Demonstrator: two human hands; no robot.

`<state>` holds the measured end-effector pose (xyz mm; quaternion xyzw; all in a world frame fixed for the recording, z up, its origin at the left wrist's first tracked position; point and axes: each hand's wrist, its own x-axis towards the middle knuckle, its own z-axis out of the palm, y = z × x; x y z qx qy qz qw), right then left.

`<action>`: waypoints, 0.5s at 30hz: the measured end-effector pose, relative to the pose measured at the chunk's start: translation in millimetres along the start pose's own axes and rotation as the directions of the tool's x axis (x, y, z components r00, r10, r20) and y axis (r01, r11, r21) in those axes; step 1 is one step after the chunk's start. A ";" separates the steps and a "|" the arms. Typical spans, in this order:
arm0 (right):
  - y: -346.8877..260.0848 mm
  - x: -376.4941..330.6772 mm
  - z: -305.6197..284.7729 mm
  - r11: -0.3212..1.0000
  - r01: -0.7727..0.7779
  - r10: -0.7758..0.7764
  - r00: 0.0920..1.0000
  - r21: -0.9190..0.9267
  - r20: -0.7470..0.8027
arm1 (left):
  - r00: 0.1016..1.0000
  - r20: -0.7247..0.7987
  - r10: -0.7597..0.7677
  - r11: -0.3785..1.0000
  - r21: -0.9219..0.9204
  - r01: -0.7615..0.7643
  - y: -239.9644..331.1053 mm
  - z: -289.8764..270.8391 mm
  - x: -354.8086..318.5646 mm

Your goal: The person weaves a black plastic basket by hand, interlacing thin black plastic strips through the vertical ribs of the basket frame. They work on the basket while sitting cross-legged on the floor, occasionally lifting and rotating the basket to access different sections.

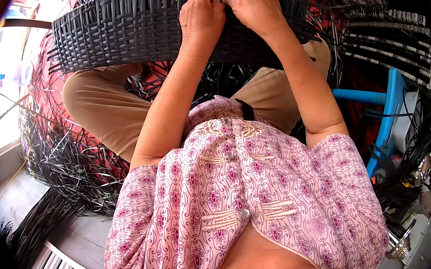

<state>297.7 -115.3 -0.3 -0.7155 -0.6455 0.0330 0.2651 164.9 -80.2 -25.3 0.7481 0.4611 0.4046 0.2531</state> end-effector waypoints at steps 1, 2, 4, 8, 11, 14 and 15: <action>3.7 3.6 0.2 1.000 0.010 -0.011 1.000 0.025 0.017 | 1.000 0.003 -0.011 1.000 0.004 0.011 0.9 -0.7 -0.4; 6.1 7.1 0.1 0.999 0.037 -0.038 0.998 0.011 0.044 | 1.000 0.002 -0.015 1.000 0.011 0.015 2.7 -1.9 -1.7; 10.3 14.6 -0.1 0.996 0.091 -0.089 0.991 -0.014 0.101 | 1.000 0.002 -0.025 0.999 0.027 0.025 5.9 -2.9 -5.0; 1.2 25.0 -8.6 0.999 -0.051 0.051 0.974 -0.004 0.221 | 0.999 -0.030 -0.025 0.999 -0.044 0.024 -1.7 0.4 -5.4; 1.6 27.8 -10.6 0.999 -0.014 0.023 0.967 -0.036 0.254 | 0.994 -0.012 -0.108 0.962 -0.255 0.102 -10.7 1.9 -3.5; 7.2 23.2 -7.5 0.993 0.102 -0.090 0.981 -0.060 0.174 | 0.984 0.024 -0.176 0.909 -0.379 0.172 -9.5 0.5 -2.4; 7.1 20.9 -6.4 0.989 0.121 -0.108 0.983 -0.080 0.148 | 0.979 0.042 -0.198 0.881 -0.431 0.197 -9.6 -1.1 -2.6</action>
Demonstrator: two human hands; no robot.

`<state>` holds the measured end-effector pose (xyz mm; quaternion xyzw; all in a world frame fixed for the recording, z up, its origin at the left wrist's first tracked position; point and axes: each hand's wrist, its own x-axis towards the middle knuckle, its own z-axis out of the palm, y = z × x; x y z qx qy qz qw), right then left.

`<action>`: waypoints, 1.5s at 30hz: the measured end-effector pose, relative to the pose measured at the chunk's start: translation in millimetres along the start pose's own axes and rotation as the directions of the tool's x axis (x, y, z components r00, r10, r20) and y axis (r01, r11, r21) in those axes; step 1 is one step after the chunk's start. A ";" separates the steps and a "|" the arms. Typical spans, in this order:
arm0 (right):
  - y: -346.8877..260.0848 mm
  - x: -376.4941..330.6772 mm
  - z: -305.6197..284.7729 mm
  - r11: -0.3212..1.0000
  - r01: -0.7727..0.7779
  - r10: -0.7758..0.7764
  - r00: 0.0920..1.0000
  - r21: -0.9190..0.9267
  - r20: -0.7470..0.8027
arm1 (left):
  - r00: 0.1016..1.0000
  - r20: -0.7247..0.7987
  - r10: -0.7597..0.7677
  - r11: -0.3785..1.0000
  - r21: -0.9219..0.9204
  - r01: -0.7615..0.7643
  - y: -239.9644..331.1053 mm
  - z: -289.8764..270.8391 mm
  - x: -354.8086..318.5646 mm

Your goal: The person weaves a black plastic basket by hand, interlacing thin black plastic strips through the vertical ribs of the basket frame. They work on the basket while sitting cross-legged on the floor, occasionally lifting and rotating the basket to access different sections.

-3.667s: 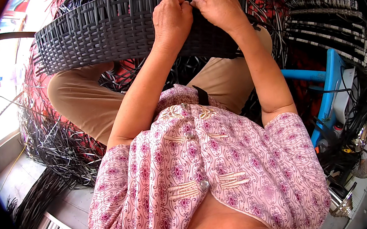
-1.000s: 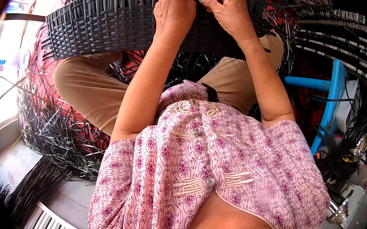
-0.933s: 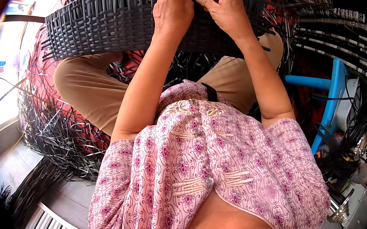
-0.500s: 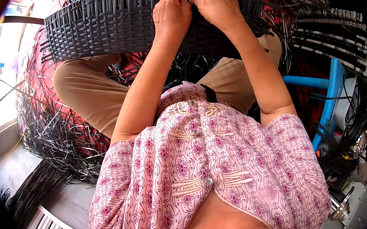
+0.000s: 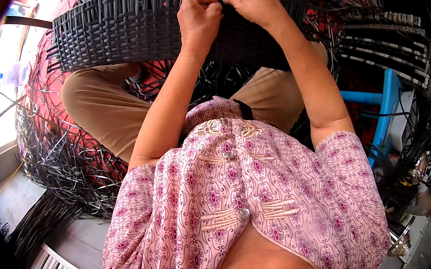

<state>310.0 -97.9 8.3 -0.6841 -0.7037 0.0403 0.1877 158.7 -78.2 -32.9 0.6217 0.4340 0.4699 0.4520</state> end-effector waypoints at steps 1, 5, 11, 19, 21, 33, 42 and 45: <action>-1.1 -2.1 1.1 1.000 0.015 -0.016 0.999 -0.023 -0.028 | 1.000 0.008 -0.029 0.998 -0.057 0.029 0.4 -0.7 -0.4; -3.7 -10.7 7.3 0.991 0.067 -0.082 0.988 -0.116 -0.129 | 1.000 -0.006 -0.009 0.998 -0.061 0.008 0.9 0.7 -4.8; -11.0 -12.6 11.9 0.988 0.107 -0.127 0.976 -0.114 -0.178 | 0.998 -0.047 0.032 0.999 0.037 -0.030 4.8 0.9 -7.4; -10.8 -14.5 12.5 0.984 0.124 -0.147 0.970 -0.124 -0.196 | 0.993 -0.057 0.102 0.970 0.228 -0.087 -2.2 -2.1 4.7; -9.4 -13.8 12.3 0.986 0.120 -0.141 0.972 -0.120 -0.187 | 0.993 -0.047 0.109 0.966 0.241 -0.095 -1.4 -2.9 7.0; -4.1 -12.2 14.9 1.000 0.002 -0.001 0.992 0.008 -0.125 | 0.934 0.177 0.309 0.800 0.483 -0.356 7.6 -18.0 5.3; -5.1 -16.3 12.4 0.995 0.013 0.002 0.987 0.096 -0.159 | 0.941 0.123 0.316 0.777 0.536 -0.331 0.6 -7.5 -0.4; -4.9 -17.0 11.9 0.993 0.018 0.001 0.987 0.117 -0.160 | 0.946 0.084 0.314 0.804 0.506 -0.312 1.7 -5.4 -3.4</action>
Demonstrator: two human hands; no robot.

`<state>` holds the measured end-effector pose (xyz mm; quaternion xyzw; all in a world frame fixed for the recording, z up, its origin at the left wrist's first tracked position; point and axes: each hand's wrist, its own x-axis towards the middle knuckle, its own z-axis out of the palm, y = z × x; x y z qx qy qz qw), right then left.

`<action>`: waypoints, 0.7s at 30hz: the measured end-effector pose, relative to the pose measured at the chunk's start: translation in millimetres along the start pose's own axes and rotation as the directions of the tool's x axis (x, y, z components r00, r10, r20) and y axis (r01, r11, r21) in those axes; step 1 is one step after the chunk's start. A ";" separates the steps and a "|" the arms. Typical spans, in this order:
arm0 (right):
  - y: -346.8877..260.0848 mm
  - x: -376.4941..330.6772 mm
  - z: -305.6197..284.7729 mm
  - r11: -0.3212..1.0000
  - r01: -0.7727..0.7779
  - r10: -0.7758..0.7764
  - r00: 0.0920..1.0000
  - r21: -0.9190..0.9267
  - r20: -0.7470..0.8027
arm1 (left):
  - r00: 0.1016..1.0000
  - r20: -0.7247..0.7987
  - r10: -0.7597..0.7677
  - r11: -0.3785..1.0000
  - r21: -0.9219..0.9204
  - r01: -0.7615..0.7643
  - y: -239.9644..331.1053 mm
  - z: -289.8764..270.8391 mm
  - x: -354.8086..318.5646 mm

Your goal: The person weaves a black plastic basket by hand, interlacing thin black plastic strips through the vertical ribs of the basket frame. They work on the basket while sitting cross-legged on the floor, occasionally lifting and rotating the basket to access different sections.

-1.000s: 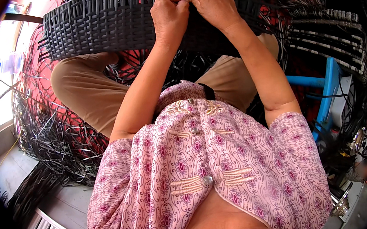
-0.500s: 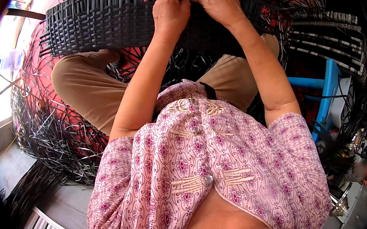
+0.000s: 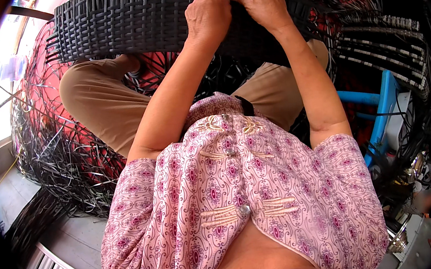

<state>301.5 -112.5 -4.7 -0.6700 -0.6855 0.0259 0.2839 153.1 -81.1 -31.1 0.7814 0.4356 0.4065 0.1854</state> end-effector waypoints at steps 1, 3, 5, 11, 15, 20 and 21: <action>0.1 -1.1 -0.1 1.000 0.001 -0.001 1.000 0.004 -0.001 | 1.000 0.009 -0.024 0.999 -0.048 0.025 2.5 -3.9 -0.9; -0.7 -3.5 0.7 0.999 -0.008 0.008 1.000 0.035 -0.005 | 0.999 0.023 -0.041 0.993 -0.107 0.043 2.5 -7.7 -0.8; -2.0 -6.9 1.4 0.996 -0.029 0.030 0.999 0.088 -0.013 | 0.999 0.028 -0.028 0.991 -0.129 0.031 -0.9 -9.6 -0.9; -5.6 -2.4 -4.4 0.968 -0.189 0.173 0.979 0.167 0.110 | 1.000 0.015 -0.002 0.992 -0.129 0.004 2.6 -10.0 -6.0; -2.5 1.1 -6.3 0.969 -0.168 0.148 0.982 0.183 0.115 | 0.997 -0.070 0.039 0.991 -0.127 -0.047 -3.4 -1.1 -9.4; -3.1 -0.1 -7.8 0.948 -0.213 0.183 0.973 0.235 0.143 | 0.999 -0.024 0.028 0.980 -0.196 -0.032 -1.1 -2.5 -15.6; -2.4 0.3 -7.7 0.951 -0.206 0.176 0.974 0.231 0.145 | 1.000 0.021 -0.006 0.975 -0.222 0.010 -1.7 -3.7 -15.1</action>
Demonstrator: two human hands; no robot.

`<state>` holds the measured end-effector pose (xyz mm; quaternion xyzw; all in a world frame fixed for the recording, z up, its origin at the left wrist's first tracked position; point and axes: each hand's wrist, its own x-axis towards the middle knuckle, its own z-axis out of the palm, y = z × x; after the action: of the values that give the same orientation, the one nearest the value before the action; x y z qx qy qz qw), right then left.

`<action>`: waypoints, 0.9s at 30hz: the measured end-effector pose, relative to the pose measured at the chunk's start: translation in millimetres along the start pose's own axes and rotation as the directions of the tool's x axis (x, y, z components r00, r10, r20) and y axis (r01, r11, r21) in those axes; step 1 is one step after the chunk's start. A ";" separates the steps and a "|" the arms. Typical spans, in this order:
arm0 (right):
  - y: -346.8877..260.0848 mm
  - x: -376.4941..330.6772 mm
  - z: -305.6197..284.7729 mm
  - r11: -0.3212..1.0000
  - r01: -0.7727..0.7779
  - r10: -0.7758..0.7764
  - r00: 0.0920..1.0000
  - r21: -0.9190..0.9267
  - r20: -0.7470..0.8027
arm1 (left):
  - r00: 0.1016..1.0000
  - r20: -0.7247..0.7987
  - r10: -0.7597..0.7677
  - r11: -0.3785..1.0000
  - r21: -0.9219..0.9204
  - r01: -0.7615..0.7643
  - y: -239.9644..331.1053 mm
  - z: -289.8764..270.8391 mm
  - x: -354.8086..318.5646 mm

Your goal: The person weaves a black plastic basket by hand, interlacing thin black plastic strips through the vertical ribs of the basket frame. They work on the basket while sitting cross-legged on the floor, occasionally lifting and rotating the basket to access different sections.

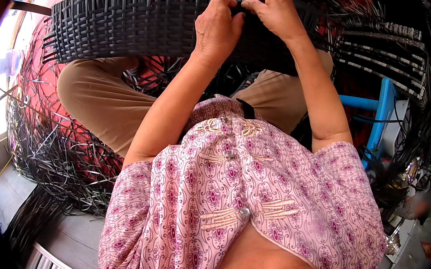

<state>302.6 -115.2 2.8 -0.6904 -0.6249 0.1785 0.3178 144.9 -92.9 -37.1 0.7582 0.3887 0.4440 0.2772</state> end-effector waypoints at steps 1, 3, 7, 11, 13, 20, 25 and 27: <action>0.9 0.2 0.1 1.000 0.006 -0.006 1.000 -0.006 0.003 | 0.998 0.037 -0.042 0.999 -0.026 0.043 0.6 -1.3 0.5; 1.7 0.6 0.1 1.000 0.016 -0.016 1.000 -0.017 0.008 | 0.995 0.075 -0.073 0.995 0.074 0.067 6.5 -5.0 2.8; 3.6 1.1 0.4 0.999 0.034 -0.034 0.999 -0.043 0.007 | 0.957 0.205 -0.203 0.975 0.134 0.178 17.2 -13.3 14.4; 1.0 1.8 -0.5 0.997 0.030 -0.029 0.999 -0.064 0.012 | 0.955 0.201 -0.219 0.946 0.281 0.158 20.6 -8.3 10.3; 0.6 4.7 -1.4 0.997 0.031 -0.028 0.999 -0.073 0.042 | 0.963 0.176 -0.204 0.956 0.249 0.157 18.6 -6.1 9.8; -4.5 14.3 -4.5 0.982 0.000 0.018 0.996 -0.191 0.090 | 0.921 0.108 -0.375 0.698 -0.621 0.357 2.5 5.3 0.8; -8.4 8.7 9.0 0.930 0.005 -0.013 1.000 -0.368 -0.018 | 0.899 0.123 -0.420 0.565 -0.740 0.365 8.5 -0.3 -1.0; -6.4 6.0 10.0 0.928 0.049 -0.064 0.998 -0.370 -0.029 | 0.894 0.133 -0.427 0.524 -0.770 0.365 8.2 -0.4 -2.1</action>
<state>292.3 -107.1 0.6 -0.7231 -0.6603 0.0347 0.1999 146.7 -99.1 -31.6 0.4373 0.3295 0.5195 0.6559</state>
